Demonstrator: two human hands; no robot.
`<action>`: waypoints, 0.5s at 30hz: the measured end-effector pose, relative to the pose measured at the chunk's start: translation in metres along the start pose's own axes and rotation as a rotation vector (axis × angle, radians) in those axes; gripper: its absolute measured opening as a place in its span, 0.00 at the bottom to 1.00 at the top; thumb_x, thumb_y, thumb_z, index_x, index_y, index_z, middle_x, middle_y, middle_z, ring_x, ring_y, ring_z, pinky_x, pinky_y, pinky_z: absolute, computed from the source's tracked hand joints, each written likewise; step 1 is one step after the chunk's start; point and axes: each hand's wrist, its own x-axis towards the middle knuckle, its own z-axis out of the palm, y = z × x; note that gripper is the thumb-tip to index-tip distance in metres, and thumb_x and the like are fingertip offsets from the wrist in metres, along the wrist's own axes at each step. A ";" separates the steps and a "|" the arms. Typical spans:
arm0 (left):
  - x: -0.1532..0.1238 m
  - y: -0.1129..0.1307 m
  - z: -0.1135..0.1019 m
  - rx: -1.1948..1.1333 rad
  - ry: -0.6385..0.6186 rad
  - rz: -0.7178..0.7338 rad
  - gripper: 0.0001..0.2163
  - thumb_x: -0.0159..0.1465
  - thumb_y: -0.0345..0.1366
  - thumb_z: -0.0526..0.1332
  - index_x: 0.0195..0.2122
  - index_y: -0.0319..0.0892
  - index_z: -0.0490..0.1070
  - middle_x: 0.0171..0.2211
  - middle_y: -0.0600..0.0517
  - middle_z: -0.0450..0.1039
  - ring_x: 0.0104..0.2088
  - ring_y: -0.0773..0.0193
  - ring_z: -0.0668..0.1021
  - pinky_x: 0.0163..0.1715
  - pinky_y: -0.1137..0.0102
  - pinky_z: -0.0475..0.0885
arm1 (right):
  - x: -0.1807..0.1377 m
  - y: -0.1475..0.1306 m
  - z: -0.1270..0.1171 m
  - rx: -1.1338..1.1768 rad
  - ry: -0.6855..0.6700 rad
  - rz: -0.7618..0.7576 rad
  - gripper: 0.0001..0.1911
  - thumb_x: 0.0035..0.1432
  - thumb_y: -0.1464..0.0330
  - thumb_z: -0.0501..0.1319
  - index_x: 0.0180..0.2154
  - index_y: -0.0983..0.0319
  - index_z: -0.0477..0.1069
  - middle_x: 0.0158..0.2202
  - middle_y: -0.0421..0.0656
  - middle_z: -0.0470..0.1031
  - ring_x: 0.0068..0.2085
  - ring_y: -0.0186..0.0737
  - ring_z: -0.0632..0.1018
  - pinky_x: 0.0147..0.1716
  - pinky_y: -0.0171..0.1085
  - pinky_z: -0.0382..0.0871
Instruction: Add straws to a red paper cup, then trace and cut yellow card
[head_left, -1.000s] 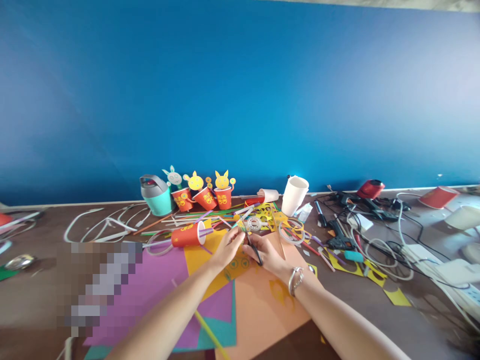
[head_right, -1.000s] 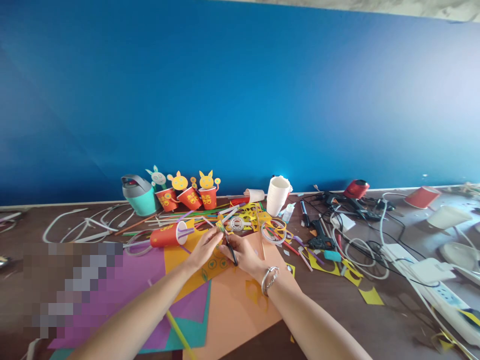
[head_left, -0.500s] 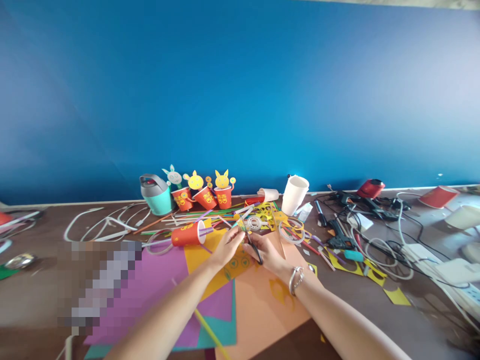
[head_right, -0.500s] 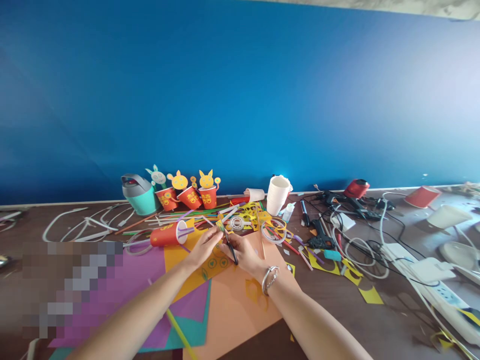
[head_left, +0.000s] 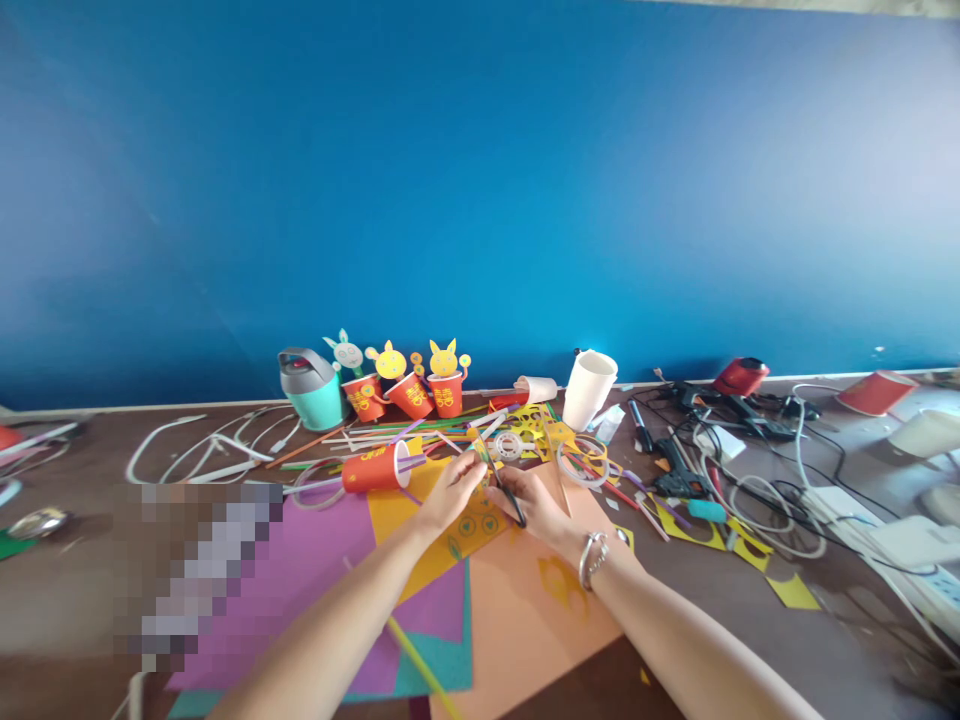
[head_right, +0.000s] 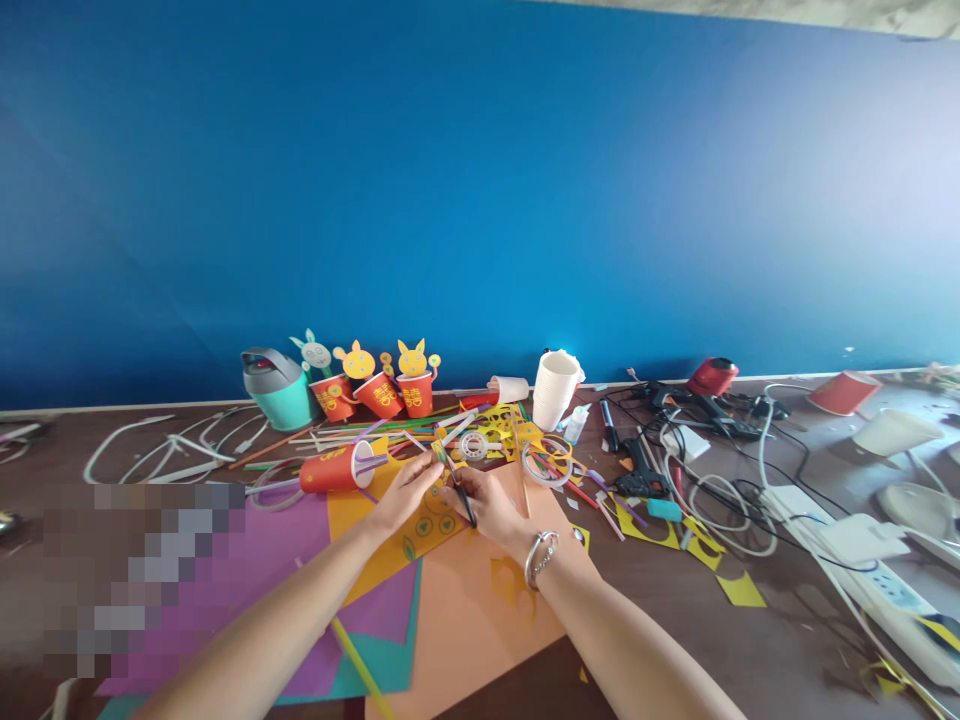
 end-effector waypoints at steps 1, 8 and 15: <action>0.000 0.000 0.000 0.003 0.001 0.001 0.13 0.61 0.46 0.58 0.32 0.41 0.73 0.31 0.51 0.74 0.40 0.56 0.73 0.45 0.65 0.67 | 0.000 0.000 0.000 -0.011 0.000 0.004 0.17 0.54 0.59 0.62 0.25 0.61 0.58 0.22 0.34 0.54 0.23 0.28 0.56 0.20 0.30 0.49; 0.001 -0.004 -0.002 0.015 -0.016 0.015 0.14 0.62 0.47 0.57 0.32 0.41 0.72 0.32 0.51 0.73 0.39 0.58 0.72 0.45 0.66 0.66 | 0.001 0.004 -0.001 -0.032 -0.004 -0.004 0.17 0.54 0.58 0.62 0.26 0.61 0.58 0.22 0.34 0.53 0.23 0.28 0.55 0.19 0.30 0.48; 0.001 -0.006 -0.002 0.008 -0.014 0.026 0.13 0.63 0.46 0.57 0.33 0.41 0.72 0.33 0.50 0.73 0.39 0.58 0.73 0.45 0.65 0.67 | 0.000 0.003 -0.001 -0.017 -0.010 0.002 0.17 0.55 0.59 0.62 0.26 0.61 0.58 0.21 0.33 0.53 0.21 0.27 0.56 0.19 0.30 0.49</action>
